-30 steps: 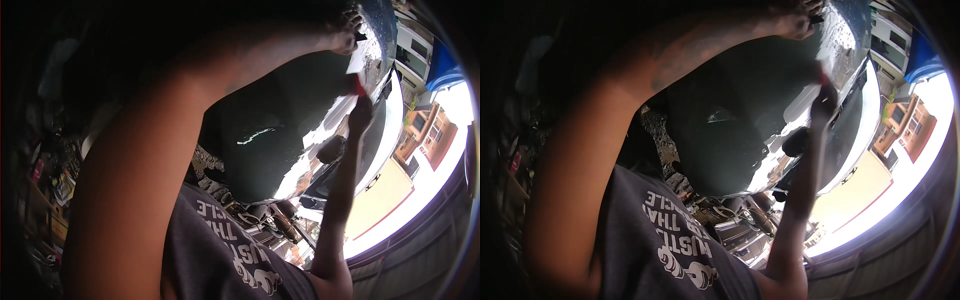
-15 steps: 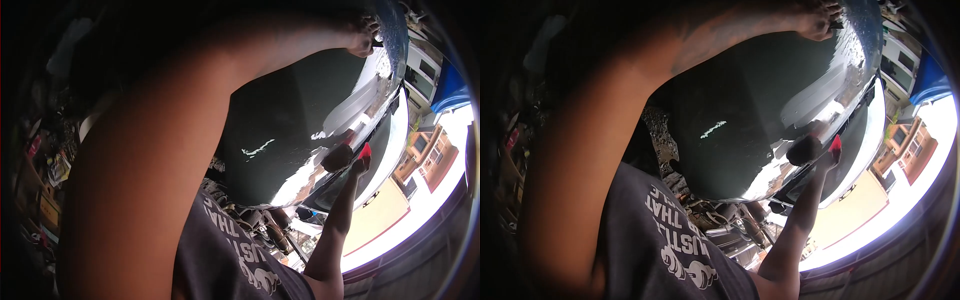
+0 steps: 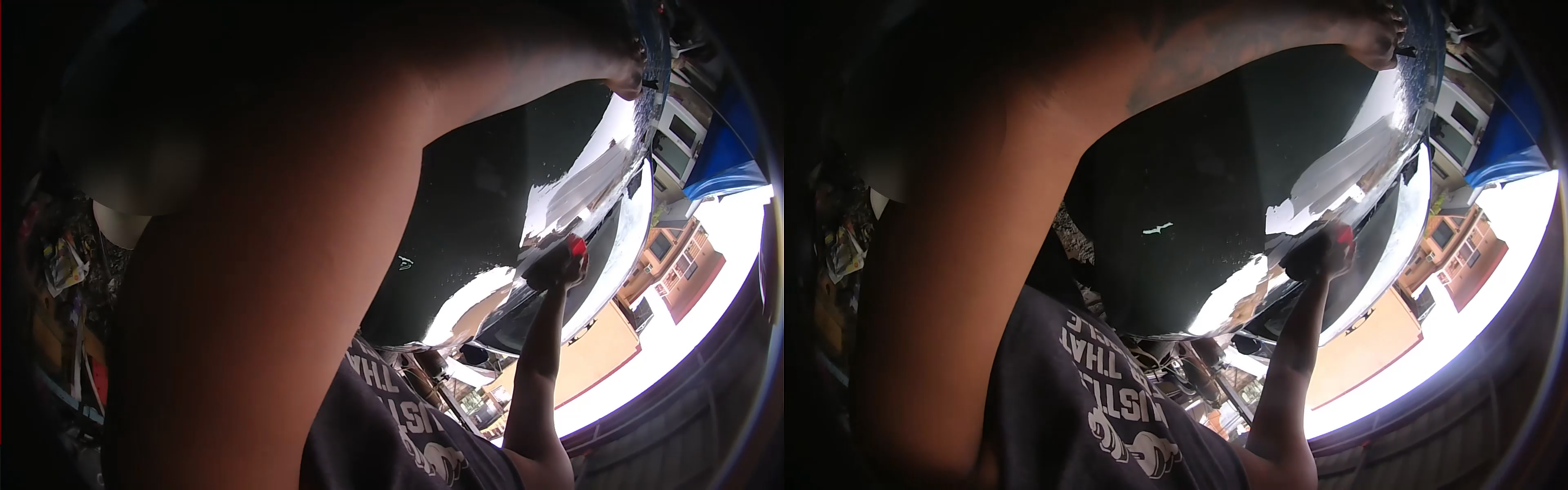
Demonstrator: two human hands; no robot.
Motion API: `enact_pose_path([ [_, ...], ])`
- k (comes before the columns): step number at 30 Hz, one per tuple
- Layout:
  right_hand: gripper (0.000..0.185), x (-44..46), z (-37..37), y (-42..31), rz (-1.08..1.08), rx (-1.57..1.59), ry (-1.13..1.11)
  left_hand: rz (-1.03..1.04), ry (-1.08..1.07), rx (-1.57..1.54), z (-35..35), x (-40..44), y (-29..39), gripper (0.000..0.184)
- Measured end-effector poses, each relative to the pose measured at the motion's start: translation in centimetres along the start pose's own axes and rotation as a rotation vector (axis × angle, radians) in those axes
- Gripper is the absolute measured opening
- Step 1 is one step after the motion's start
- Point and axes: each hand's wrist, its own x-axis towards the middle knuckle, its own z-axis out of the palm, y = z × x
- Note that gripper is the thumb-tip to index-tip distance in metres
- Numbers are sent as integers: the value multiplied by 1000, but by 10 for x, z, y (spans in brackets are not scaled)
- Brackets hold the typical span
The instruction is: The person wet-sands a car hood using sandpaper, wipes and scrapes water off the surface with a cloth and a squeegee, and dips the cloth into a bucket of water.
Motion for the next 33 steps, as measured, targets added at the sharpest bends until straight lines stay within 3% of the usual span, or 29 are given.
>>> enact_pose_path([
  [4, 57, -1, 9, -16, 52, 61, 28, -1, -54, 142, 4, -6, 4, 50],
  [7, 53, -10, 16, -25, 126, 122, 81, 59, -104, 413, -4, -30, 38, 53],
  [8, 52, -16, 19, -30, 173, 161, 109, -89, 75, 173, 30, -24, 69, 74],
  [9, 51, -22, 22, -36, 231, 212, 140, -30, 333, 155, 77, -44, 101, 74],
  [11, 48, -32, 30, -52, 380, 453, 213, 262, 72, 53, 79, -78, 147, 74],
  [13, 44, -32, 13, -99, 304, 217, 221, 362, 143, 90, 88, -45, 148, 71],
  [15, 42, -33, 29, -100, 339, 220, 297, 203, 206, 233, 90, 21, 119, 63],
  [16, 40, -35, 21, -115, 380, 228, 305, 180, 202, 83, 93, 46, 112, 60],
  [19, 35, -50, 15, -118, 403, 320, 353, 332, 182, 63, 86, -12, 136, 61],
  [21, 29, -51, 13, -127, 471, 445, 447, 413, 32, 30, 74, -59, 145, 61],
  [25, 27, -56, 21, -118, 571, 621, 545, 425, -28, 49, 66, 36, 130, 58],
  [27, 24, -58, 25, -112, 604, 855, 602, 448, -3, 120, 80, 67, 125, 57],
  [29, 21, -64, 34, -105, 542, 1131, 708, 391, 37, 53, 76, 41, 137, 56],
  [30, 19, -67, 38, -98, 446, 1153, 752, 475, 17, 36, 64, 1, 145, 57],
  [33, 18, -79, 49, -73, 446, 1666, 697, 468, -265, -19, 41, -48, 152, 59],
])
